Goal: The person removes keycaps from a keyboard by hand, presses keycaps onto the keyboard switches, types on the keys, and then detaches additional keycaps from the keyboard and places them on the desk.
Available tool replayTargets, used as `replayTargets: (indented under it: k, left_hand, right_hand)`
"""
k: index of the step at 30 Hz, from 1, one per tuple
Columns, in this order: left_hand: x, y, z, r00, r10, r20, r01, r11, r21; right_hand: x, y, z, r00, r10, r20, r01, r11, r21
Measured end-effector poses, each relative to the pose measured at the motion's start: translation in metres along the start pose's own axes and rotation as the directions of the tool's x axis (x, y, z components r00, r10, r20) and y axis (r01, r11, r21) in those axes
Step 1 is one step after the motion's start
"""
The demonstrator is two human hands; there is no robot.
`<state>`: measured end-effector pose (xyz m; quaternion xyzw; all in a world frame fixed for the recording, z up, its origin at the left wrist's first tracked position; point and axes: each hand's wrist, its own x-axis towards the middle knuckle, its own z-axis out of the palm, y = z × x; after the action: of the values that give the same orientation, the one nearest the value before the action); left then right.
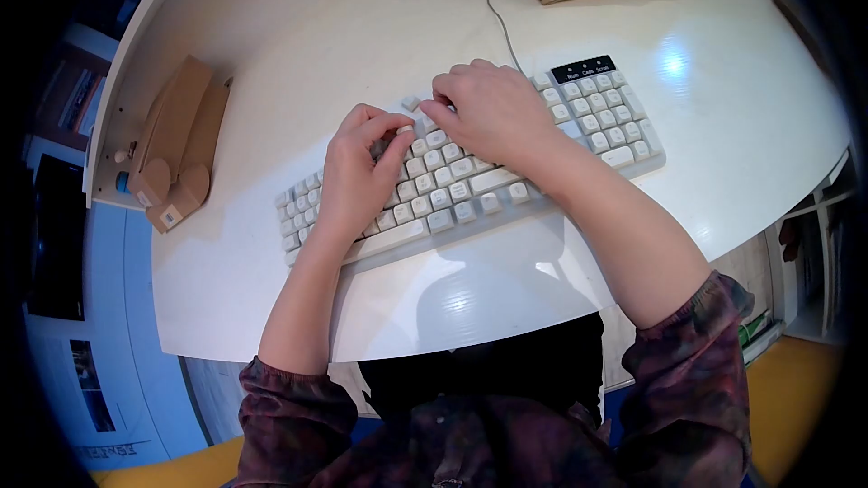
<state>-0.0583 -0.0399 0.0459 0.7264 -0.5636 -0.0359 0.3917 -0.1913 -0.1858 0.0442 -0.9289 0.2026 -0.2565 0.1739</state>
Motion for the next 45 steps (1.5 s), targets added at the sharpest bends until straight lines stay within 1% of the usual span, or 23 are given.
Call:
replayTargets:
  k: [4, 7, 9, 12, 13, 15, 16, 18, 19, 21, 22, 25, 28, 31, 34, 37, 40, 43, 45]
  left_hand:
    - [0.001, 0.0, 0.0, 0.997, -0.074, 0.032, 0.076, 0.994, -0.084]
    - [0.002, 0.001, -0.002, 0.995, -0.085, 0.049, 0.09, 0.99, -0.105]
    - [0.002, -0.003, 0.0, 0.999, -0.042, 0.028, 0.044, 0.996, -0.073]
    - [0.001, -0.006, 0.001, 1.0, 0.004, 0.022, -0.004, 1.0, -0.007]
    - [0.001, -0.007, 0.001, 1.0, 0.017, 0.025, -0.017, 1.0, 0.017]
    - [0.0, -0.005, 0.003, 1.0, 0.003, 0.005, -0.003, 1.0, -0.013]
    - [0.0, -0.005, 0.003, 1.0, -0.004, -0.007, 0.004, 1.0, -0.026]
    - [-0.001, -0.005, 0.003, 0.999, 0.033, -0.016, -0.033, 0.998, 0.049]
    - [-0.002, -0.005, 0.002, 0.998, 0.053, -0.019, -0.051, 0.995, 0.088]
    - [-0.003, -0.002, 0.002, 1.0, 0.011, -0.015, -0.01, 0.997, 0.082]
    - [-0.002, -0.001, 0.002, 1.0, -0.012, -0.014, 0.013, 0.997, 0.082]
    - [-0.003, -0.005, 0.002, 0.999, 0.042, -0.019, -0.04, 0.992, 0.116]
    - [0.0, -0.006, 0.001, 0.992, -0.114, -0.045, 0.104, 0.978, -0.179]
    - [0.006, -0.013, -0.005, 0.989, -0.148, -0.018, 0.144, 0.976, -0.161]
    - [0.017, -0.014, -0.009, 0.989, -0.146, -0.003, 0.146, 0.989, 0.037]
    - [0.035, -0.011, -0.01, 0.983, -0.165, 0.083, 0.151, 0.977, 0.147]
    - [0.048, -0.013, -0.003, 0.975, -0.161, 0.156, 0.108, 0.947, 0.303]
    - [0.055, -0.004, -0.004, 0.923, -0.318, 0.215, 0.246, 0.92, 0.305]
    - [0.051, -0.017, -0.01, 0.94, -0.287, 0.185, 0.27, 0.956, 0.111]
  right_hand:
    - [0.0, 0.0, 0.0, 1.0, 0.001, -0.001, -0.001, 1.0, 0.009]
    - [0.0, 0.0, -0.002, 1.0, -0.015, -0.006, 0.015, 1.0, 0.022]
    - [0.0, -0.001, -0.002, 0.999, -0.04, -0.027, 0.04, 0.999, 0.026]
    - [-0.001, -0.008, -0.001, 0.999, -0.05, -0.013, 0.049, 0.996, -0.075]
    - [0.0, -0.009, 0.0, 0.999, -0.035, -0.025, 0.032, 0.994, -0.101]
    - [0.0, -0.011, 0.005, 0.999, -0.003, -0.053, -0.005, 0.989, -0.15]
    - [0.001, -0.01, 0.007, 0.999, 0.018, -0.031, -0.022, 0.987, -0.16]
    - [0.002, -0.009, 0.008, 0.998, 0.058, 0.014, -0.055, 0.982, -0.18]
    - [0.001, -0.01, 0.007, 0.997, 0.065, 0.039, -0.057, 0.983, -0.175]
    - [0.002, -0.011, 0.004, 0.994, 0.071, 0.088, -0.056, 0.985, -0.161]
    - [0.002, -0.01, 0.005, 0.994, 0.063, 0.086, -0.049, 0.987, -0.153]
    - [0.001, -0.009, 0.007, 0.996, 0.043, 0.077, -0.031, 0.988, -0.15]
    - [-0.001, -0.009, 0.008, 0.998, 0.03, 0.061, -0.02, 0.988, -0.156]
    - [0.0, -0.009, 0.008, 0.999, 0.021, 0.037, -0.016, 0.992, -0.122]
    - [-0.001, -0.008, 0.008, 1.0, 0.014, -0.005, -0.015, 0.996, -0.084]
    - [-0.003, -0.007, 0.009, 1.0, -0.002, -0.016, 0.0, 0.997, -0.083]
    - [-0.002, -0.004, 0.012, 1.0, -0.006, -0.016, 0.005, 0.996, -0.091]
    - [-0.003, -0.003, 0.013, 1.0, 0.002, -0.012, -0.003, 0.997, -0.076]
    - [-0.004, -0.003, 0.012, 1.0, 0.009, 0.001, -0.009, 0.998, -0.059]
